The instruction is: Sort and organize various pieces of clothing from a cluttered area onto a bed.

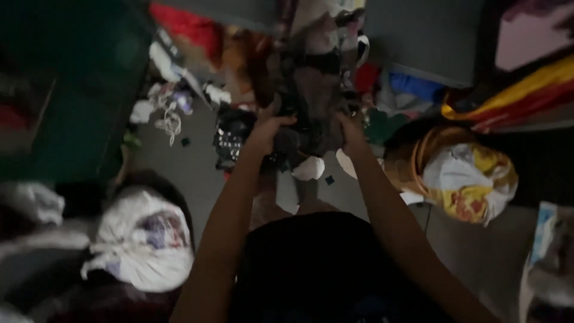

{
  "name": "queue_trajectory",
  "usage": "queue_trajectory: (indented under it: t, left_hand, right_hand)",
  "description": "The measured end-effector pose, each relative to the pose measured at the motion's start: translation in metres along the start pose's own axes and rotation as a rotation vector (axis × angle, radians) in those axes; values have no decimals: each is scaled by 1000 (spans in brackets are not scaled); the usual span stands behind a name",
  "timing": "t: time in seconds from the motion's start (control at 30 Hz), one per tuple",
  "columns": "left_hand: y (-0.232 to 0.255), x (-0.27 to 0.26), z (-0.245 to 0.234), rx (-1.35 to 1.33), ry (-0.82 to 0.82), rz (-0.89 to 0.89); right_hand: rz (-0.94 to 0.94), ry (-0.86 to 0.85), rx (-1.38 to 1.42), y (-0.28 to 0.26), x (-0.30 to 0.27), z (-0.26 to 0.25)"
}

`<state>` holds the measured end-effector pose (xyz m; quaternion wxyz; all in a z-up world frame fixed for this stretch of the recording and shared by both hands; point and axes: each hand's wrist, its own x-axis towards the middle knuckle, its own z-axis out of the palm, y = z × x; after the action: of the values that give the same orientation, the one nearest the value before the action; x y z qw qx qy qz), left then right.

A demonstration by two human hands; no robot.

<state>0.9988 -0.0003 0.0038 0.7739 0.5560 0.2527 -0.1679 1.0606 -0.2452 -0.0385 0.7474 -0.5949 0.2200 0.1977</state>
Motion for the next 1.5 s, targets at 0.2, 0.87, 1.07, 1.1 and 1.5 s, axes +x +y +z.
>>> queue_trajectory:
  t: [0.2, 0.87, 1.07, 1.1, 1.5]
  left_hand:
    - [-40, -88, -22, -464, -15, 28]
    - [-467, -449, -75, -1172, 1262, 539]
    - [-576, -600, -52, -1177, 1654, 670]
    - [-588, -620, -50, -1171, 1712, 721]
    - [-634, -849, -8, -927, 2496, 842]
  right_hand:
    - [13, -413, -166, 9, -55, 26]
    - [265, -1461, -789, 344, -303, 139]
    - [46, -1739, -1226, 492, -451, 148]
    - [-58, -1757, -1333, 510, -479, 155]
    - [209, -2596, -758, 620, -777, 168]
